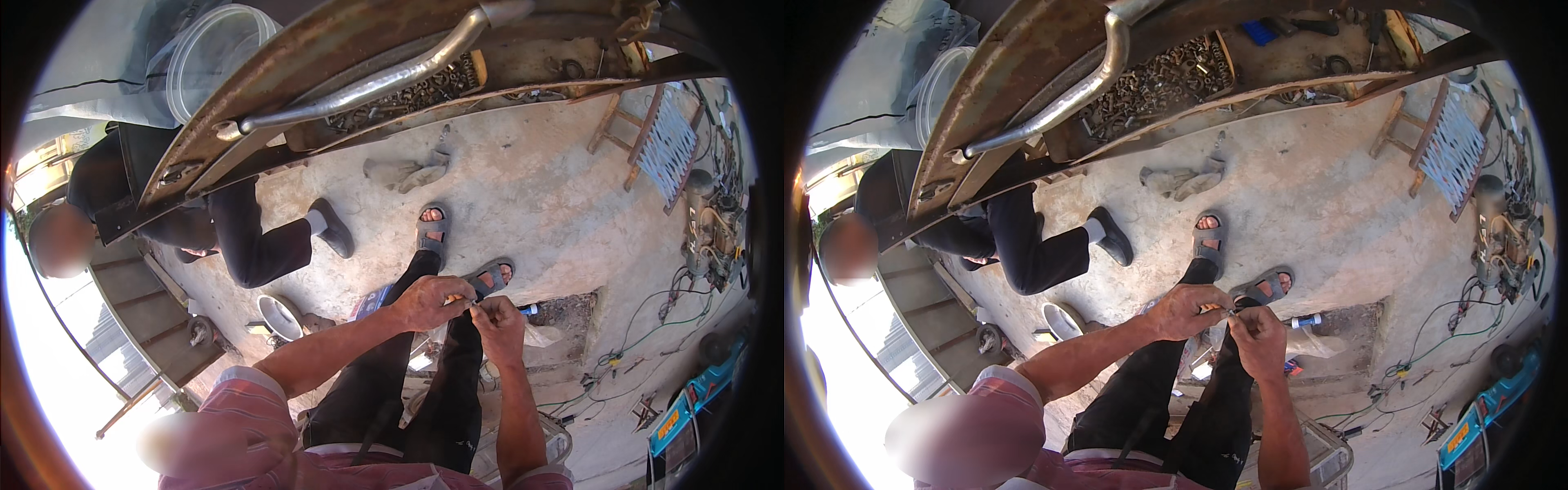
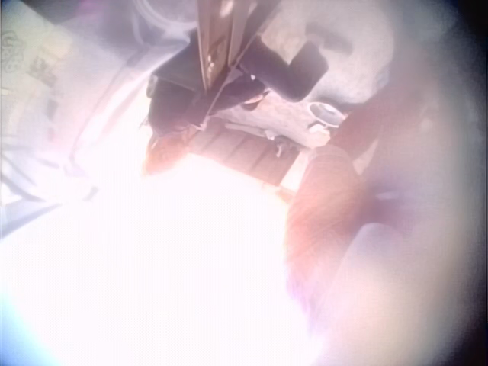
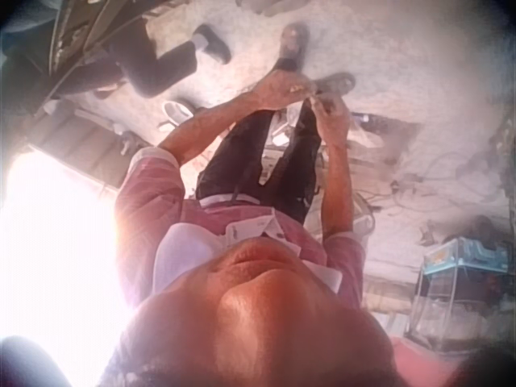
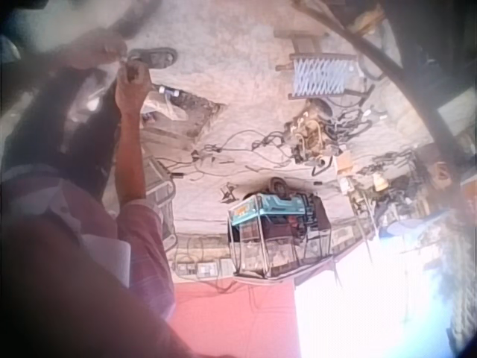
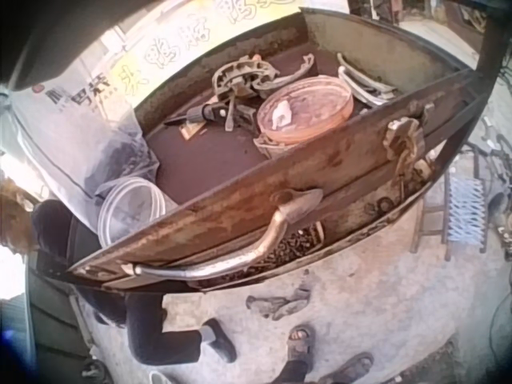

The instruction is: The person opens a plastic bag containing zip ties, then uses them to secure wires inside an open electrical box. After fastening the ties, the person closes the box cover and moves to a nearby metal shelf to pick up a small metal part.

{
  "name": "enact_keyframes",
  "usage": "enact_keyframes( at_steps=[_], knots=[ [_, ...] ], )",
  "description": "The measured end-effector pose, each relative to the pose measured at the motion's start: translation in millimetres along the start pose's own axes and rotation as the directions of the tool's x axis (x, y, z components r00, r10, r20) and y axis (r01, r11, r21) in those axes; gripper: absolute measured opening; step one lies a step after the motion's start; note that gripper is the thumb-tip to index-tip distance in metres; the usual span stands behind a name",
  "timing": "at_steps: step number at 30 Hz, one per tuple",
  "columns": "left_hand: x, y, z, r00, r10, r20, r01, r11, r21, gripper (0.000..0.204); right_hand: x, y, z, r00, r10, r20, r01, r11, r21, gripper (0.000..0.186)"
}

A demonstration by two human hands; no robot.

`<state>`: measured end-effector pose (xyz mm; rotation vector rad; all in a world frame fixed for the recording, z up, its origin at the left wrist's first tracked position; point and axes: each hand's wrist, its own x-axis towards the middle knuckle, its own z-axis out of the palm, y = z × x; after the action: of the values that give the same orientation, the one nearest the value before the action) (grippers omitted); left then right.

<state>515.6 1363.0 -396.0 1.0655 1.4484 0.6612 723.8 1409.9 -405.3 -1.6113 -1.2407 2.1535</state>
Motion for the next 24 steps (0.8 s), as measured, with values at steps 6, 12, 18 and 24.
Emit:
enact_keyframes(
  at_steps=[6,12,18,24],
  knots=[
    [-3,0,2,1.0,0.001,-0.012,-0.001,1.0,-0.011,0.018,-3,6,-2,0.999,-0.041,0.014,0.042,0.998,-0.042,0.018],
    [-6,-3,1,1.0,0.005,0.026,-0.004,1.0,-0.012,0.017,0,5,-3,0.993,-0.116,0.01,0.116,0.974,-0.196,0.017],
    [-6,-3,0,0.999,0.039,0.035,-0.04,0.999,0.026,0.017,0,-6,-7,0.977,-0.207,0.042,0.209,0.927,-0.311,0.017],
    [-2,4,-8,0.993,0.108,0.043,-0.107,0.994,-0.02,0.02,5,-11,-19,0.982,0.039,0.186,-0.031,0.998,-0.049,0.015]
  ],
)
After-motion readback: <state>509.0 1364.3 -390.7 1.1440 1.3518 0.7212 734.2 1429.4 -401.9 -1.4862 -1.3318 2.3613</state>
